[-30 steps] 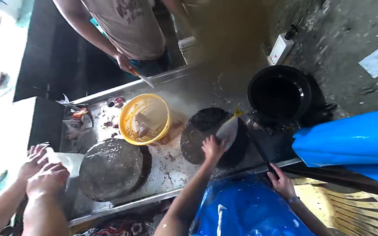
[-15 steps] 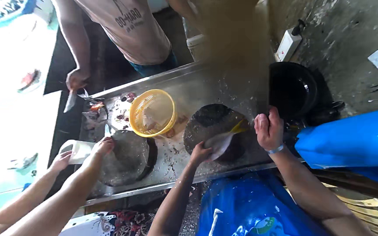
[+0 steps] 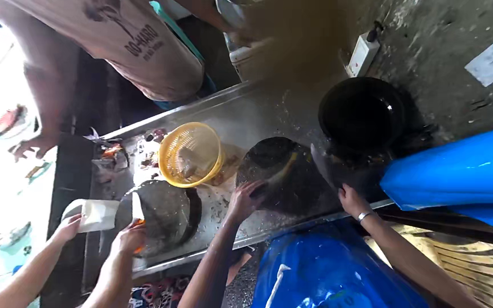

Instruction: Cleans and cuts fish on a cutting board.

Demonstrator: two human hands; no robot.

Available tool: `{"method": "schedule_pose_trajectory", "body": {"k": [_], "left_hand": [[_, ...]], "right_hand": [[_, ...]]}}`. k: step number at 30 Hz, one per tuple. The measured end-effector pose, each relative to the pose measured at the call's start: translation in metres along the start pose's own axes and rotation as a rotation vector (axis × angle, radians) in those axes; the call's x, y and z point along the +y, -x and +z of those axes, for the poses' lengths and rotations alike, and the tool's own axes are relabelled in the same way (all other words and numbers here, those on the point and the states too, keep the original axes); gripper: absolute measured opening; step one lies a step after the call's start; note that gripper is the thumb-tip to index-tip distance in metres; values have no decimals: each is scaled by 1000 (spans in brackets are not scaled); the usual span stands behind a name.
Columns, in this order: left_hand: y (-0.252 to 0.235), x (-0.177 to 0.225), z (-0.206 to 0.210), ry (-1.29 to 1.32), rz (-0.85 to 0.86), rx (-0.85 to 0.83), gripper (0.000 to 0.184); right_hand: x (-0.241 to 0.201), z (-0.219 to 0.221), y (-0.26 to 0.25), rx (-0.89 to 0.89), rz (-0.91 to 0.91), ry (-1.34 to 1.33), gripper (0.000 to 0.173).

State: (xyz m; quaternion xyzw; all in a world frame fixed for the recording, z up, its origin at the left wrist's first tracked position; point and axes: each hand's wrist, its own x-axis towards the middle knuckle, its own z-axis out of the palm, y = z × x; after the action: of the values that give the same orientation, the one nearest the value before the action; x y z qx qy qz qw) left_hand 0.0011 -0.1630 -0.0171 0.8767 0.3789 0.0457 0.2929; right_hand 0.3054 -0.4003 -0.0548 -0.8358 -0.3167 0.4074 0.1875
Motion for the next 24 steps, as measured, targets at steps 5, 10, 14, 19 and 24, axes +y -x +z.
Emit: {"method": "schedule_pose_trajectory", "body": {"k": [5,10,14,19,24], "left_hand": [[-53,-12,44,90,-439,115,48],[-105,24,63,248,-741,208,53],[-118,27,62,304,-787,178,72],[-113,31,67,348,-603,148,70],[-21,46,95,256,-471,203,81]], "right_hand": [[-4,-3,24,10,28,-20,45],[-20,-1,7,-222,140,-254,40],[-32,1,8,-383,281,-397,38],[-25,6,11,-411,156,-64,39],[-18,4,50,-337,10,246,45]]}}
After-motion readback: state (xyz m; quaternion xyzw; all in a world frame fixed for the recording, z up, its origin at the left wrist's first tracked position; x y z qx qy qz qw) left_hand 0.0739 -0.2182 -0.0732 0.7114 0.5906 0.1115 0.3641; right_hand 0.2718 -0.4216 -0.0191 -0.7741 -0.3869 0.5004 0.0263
